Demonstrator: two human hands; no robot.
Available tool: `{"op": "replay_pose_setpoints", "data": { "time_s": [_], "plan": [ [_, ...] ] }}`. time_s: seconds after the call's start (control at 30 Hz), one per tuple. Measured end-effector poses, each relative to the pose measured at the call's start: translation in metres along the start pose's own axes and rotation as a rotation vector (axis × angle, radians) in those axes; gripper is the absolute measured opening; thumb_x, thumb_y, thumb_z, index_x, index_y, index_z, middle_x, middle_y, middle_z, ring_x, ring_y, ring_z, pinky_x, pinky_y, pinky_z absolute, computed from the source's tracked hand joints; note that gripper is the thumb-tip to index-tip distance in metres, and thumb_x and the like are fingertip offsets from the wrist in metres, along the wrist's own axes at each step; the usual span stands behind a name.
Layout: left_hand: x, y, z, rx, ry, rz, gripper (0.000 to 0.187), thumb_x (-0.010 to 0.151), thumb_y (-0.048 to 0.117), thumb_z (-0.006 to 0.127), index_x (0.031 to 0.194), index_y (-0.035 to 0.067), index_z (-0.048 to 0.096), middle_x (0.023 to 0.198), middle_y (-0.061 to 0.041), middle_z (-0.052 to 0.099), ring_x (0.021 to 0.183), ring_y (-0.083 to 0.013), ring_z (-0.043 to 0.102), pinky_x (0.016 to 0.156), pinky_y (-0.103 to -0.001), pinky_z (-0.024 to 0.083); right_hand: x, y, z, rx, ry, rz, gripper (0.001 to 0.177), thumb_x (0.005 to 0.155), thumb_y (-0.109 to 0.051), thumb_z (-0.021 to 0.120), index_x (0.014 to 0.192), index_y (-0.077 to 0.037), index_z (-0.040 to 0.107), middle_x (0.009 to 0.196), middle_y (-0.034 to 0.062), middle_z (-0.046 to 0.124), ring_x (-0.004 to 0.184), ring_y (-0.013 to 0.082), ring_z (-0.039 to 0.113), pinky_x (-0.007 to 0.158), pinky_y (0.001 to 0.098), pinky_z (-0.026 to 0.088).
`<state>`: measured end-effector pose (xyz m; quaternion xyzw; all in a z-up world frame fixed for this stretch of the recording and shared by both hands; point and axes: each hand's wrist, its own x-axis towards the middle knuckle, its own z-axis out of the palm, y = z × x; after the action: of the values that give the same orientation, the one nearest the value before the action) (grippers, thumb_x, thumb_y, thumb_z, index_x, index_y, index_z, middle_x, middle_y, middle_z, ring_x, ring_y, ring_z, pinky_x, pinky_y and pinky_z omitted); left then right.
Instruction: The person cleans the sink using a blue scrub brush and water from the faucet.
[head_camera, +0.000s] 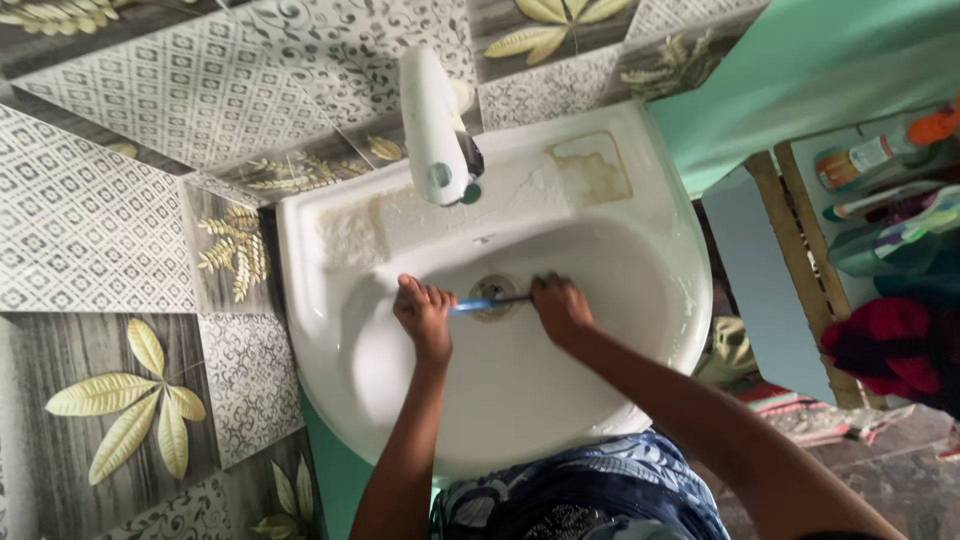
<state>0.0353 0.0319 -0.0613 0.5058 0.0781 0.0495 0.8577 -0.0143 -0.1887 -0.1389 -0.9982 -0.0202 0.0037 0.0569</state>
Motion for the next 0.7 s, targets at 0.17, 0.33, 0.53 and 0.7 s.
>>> {"op": "replay_pose_setpoints", "data": {
  "time_s": [0.17, 0.33, 0.53, 0.7],
  "plan": [
    [-0.005, 0.000, -0.008, -0.020, -0.019, 0.003, 0.054, 0.108, 0.049, 0.049, 0.072, 0.014, 0.032, 0.053, 0.001, 0.031, 0.046, -0.0121, 0.032, 0.054, -0.036, 0.043, -0.025, -0.013, 0.003, 0.001, 0.030, -0.057, 0.043, 0.079, -0.009, 0.072, 0.120, -0.001, 0.062, 0.104, 0.0187, 0.062, 0.093, 0.0320, 0.069, 0.077, 0.0394, 0.061],
    [-0.011, 0.001, -0.003, 0.002, -0.085, 0.091, 0.052, 0.108, 0.048, 0.051, 0.074, 0.013, 0.033, 0.053, 0.001, 0.031, 0.047, -0.0116, 0.032, 0.054, -0.035, 0.043, 0.006, -0.014, -0.004, 0.013, 0.014, 0.009, 0.048, 0.081, -0.010, 0.076, 0.126, -0.002, 0.061, 0.109, 0.0217, 0.061, 0.092, 0.0336, 0.069, 0.072, 0.0396, 0.061],
    [-0.015, 0.015, 0.005, 0.003, -0.065, -0.002, 0.054, 0.110, 0.048, 0.048, 0.072, 0.013, 0.032, 0.053, 0.001, 0.031, 0.047, -0.0121, 0.035, 0.053, -0.034, 0.043, -0.017, -0.011, -0.012, 0.138, -0.313, 0.093, 0.054, 0.074, -0.018, 0.086, 0.121, -0.007, 0.060, 0.113, 0.0194, 0.061, 0.100, 0.0357, 0.068, 0.082, 0.0460, 0.059],
    [-0.010, 0.008, 0.030, 0.020, -0.076, 0.082, 0.054, 0.108, 0.050, 0.049, 0.073, 0.013, 0.032, 0.052, 0.000, 0.033, 0.046, -0.0113, 0.034, 0.054, -0.034, 0.044, 0.009, 0.005, 0.005, 0.117, -0.202, 0.058, 0.052, 0.076, -0.019, 0.084, 0.121, -0.008, 0.060, 0.115, 0.0177, 0.062, 0.100, 0.0356, 0.069, 0.082, 0.0460, 0.060]
  ]
}}
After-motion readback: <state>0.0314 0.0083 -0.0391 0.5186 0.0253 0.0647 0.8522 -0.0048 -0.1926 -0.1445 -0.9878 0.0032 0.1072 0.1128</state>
